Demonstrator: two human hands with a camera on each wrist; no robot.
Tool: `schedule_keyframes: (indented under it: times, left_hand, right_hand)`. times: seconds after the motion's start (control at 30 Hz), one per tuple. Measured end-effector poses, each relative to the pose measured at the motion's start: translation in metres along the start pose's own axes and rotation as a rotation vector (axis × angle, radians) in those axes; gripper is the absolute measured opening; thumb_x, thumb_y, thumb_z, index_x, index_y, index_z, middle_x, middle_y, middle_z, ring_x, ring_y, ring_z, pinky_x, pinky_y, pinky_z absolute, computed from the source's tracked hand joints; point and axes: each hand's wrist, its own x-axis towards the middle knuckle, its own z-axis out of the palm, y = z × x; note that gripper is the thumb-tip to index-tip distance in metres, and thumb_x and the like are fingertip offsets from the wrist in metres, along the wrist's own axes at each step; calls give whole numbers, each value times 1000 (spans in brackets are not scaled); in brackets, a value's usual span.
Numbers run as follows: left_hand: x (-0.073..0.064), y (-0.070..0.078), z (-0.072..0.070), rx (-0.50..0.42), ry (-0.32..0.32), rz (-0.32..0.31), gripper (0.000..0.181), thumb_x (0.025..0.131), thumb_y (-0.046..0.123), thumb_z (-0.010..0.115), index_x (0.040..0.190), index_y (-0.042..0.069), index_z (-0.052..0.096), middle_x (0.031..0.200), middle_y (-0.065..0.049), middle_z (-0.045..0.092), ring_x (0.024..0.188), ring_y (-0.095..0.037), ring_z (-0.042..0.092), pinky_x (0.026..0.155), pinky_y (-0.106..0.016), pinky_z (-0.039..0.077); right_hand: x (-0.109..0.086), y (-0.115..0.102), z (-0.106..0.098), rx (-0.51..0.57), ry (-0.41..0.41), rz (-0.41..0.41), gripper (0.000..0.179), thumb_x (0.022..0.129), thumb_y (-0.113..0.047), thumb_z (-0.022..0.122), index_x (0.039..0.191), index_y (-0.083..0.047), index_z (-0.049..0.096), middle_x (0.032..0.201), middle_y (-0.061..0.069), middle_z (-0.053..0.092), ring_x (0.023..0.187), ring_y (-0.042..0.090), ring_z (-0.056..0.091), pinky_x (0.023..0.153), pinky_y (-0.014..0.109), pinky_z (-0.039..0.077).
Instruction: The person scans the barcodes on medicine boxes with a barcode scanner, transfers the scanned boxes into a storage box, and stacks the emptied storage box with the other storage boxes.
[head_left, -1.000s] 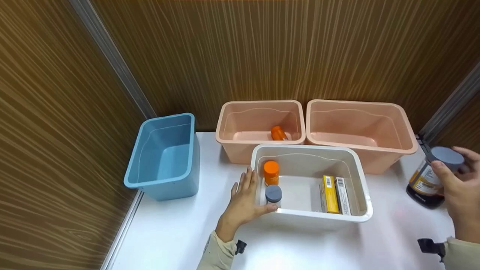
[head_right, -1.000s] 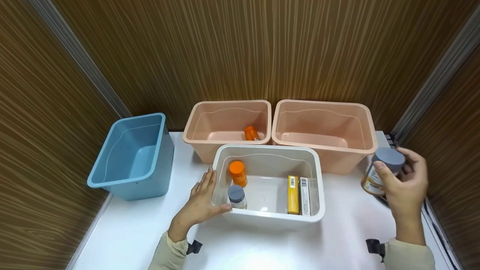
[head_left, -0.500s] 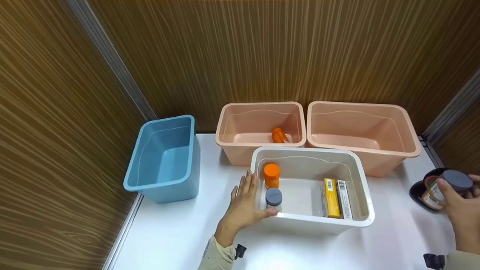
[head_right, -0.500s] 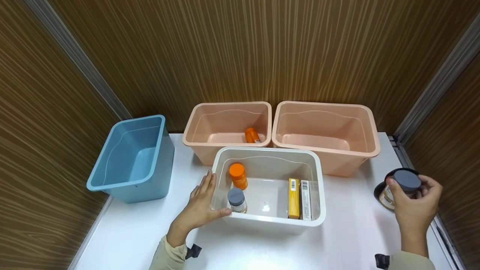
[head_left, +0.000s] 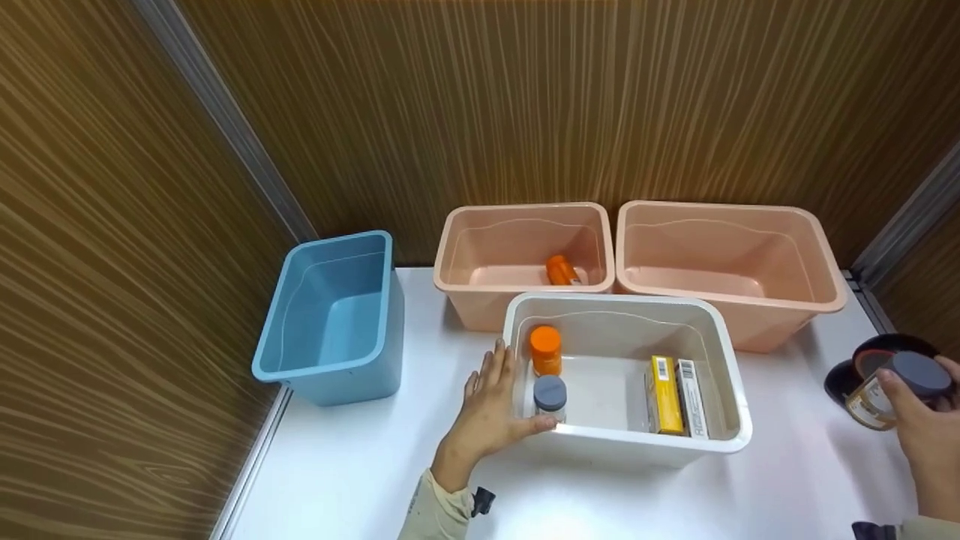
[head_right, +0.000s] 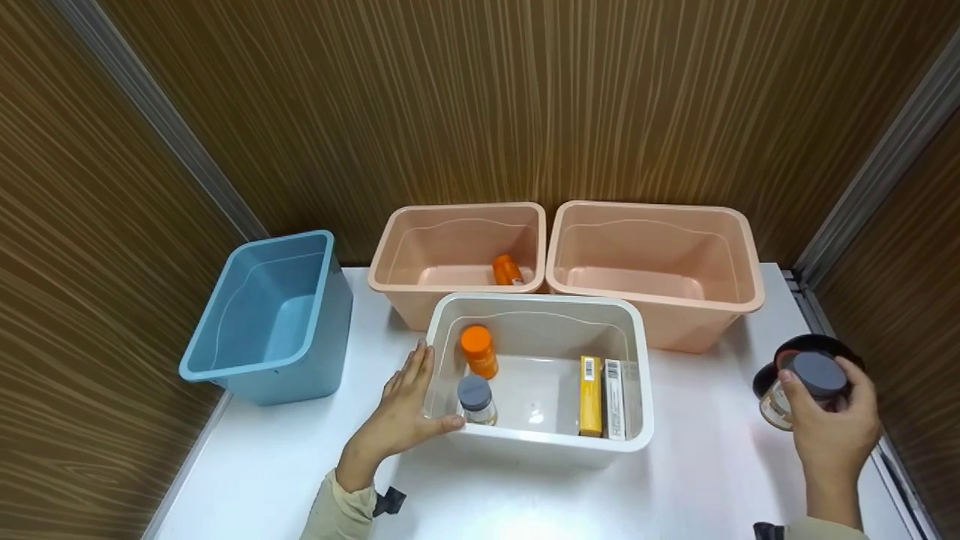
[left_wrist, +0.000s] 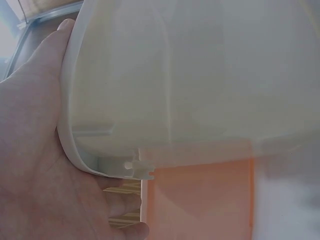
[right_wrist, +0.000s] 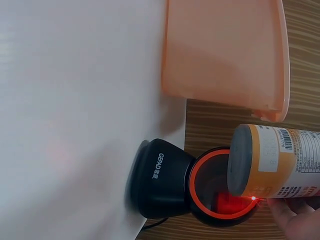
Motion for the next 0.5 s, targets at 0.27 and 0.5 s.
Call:
schedule_keyframes:
  times: [0.27,0.5]
  left_hand:
    - [1,0,2,-11,7,8,125,66,80,58,153,11,0,158,-6,-9,142,-26,-3,111,-49,3]
    - [0,0,1,-18,12,27,125,66,80,57,152,10,0,157,-7,-10,142,-27,-3,110,-51,4]
  right_hand:
    - [-19,-6,-4,49,-51,-1,62,84,-9,70,139,-19,42,137,7,46,127,11,40,102,21,31]
    - [-37,-2,-8,50,-53,-5,62,79,-5,75,134,-16,49,121,-4,51,116,11,49,89,12,39]
